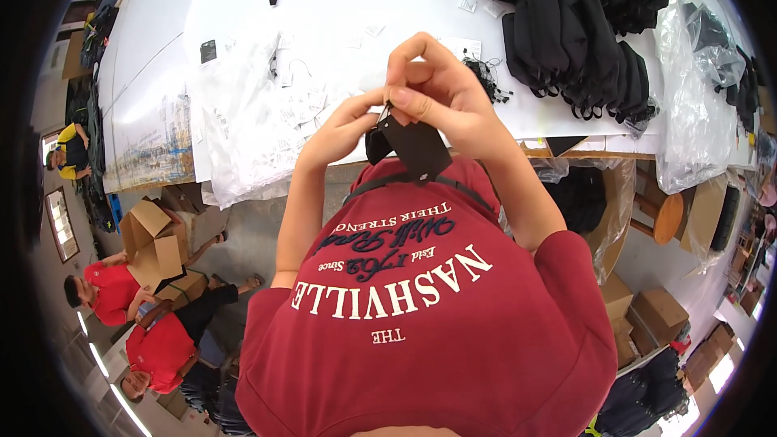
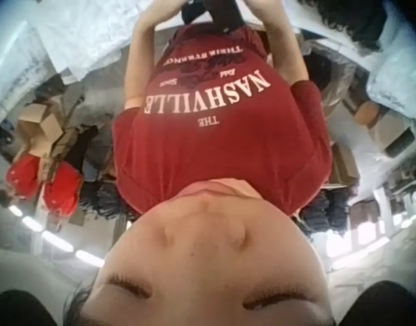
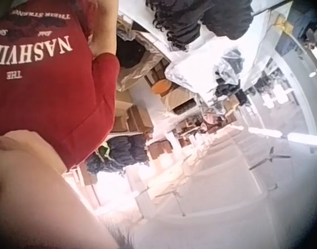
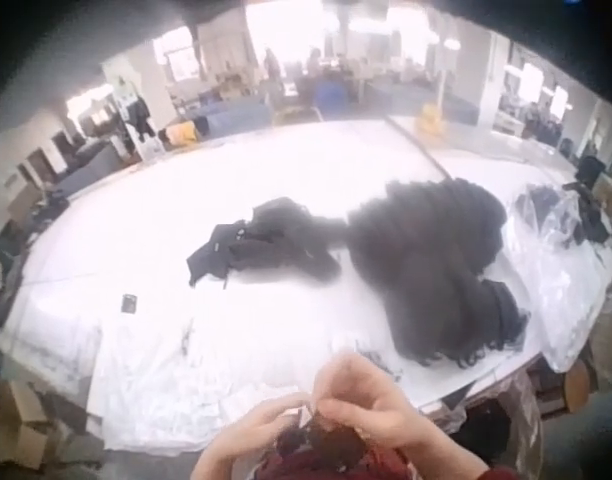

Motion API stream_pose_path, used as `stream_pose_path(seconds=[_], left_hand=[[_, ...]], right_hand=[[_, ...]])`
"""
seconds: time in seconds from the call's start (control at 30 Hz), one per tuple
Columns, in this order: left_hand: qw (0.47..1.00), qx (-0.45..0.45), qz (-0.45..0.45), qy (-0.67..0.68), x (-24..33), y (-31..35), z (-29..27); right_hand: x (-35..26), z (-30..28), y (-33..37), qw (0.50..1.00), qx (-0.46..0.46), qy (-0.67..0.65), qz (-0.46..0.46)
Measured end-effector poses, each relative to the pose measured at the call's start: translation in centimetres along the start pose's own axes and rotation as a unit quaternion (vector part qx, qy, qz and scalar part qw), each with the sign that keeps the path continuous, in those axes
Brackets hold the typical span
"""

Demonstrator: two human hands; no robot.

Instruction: Inserting small white cards into black fabric pouches at a warehouse workbench.

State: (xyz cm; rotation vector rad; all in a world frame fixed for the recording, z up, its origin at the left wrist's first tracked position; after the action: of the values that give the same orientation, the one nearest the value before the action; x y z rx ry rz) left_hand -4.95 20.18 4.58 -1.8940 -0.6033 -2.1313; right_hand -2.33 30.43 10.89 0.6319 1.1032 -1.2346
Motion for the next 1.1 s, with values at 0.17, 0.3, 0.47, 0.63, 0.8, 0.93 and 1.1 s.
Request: stream_pose_path(seconds=[0.17, 0.3, 0.47, 0.63, 0.8, 0.93, 1.1], left_hand=[[0.991, -0.003, 0.075, -0.113, 1.0, 0.5, 0.2], [0.987, -0.035, -0.004, -0.157, -1.1, 2.7, -1.4], [0.978, 0.007, -0.03, -0.208, -1.9, 5.0, -2.9], [0.983, 0.003, -0.124, -0.134, -3.1, 6.5, -2.1], [0.982, 0.031, -0.128, -0.135, -2.9, 8.4, -1.4], [0.933, 0.164, -0.022, -0.319, -0.4, 9.0, -1.5], [0.802, 0.222, 0.087, -0.548, 3.7, 8.6, 0.7]], right_hand=[[-1.8, -0.4, -0.5, 0.991, -0.03, -0.105, -0.074], [-2.2, -0.8, 0.0, 0.99, -0.034, -0.117, -0.077], [-1.9, -1.1, 0.3, 0.989, -0.039, -0.126, -0.074], [-2.2, -1.7, 1.4, 0.989, 0.002, -0.135, -0.052], [-3.2, -2.2, 2.5, 0.991, -0.028, -0.113, -0.064], [-4.1, -2.9, 3.3, 0.996, -0.049, 0.08, 0.005], [-4.1, -0.4, 0.3, 0.827, -0.015, 0.561, -0.019]])
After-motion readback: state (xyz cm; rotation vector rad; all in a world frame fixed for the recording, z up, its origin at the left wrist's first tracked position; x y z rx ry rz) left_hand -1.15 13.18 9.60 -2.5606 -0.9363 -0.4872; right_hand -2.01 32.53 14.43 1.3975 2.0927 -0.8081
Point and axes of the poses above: each hand's wrist, its own y-axis away from the middle knuckle, its own z-axis out of the palm, x = y × z, the point moved 8 cm from there along -y, towards the middle knuckle, and after that the axes turned 6 degrees about -x, right-handed, at the moved point
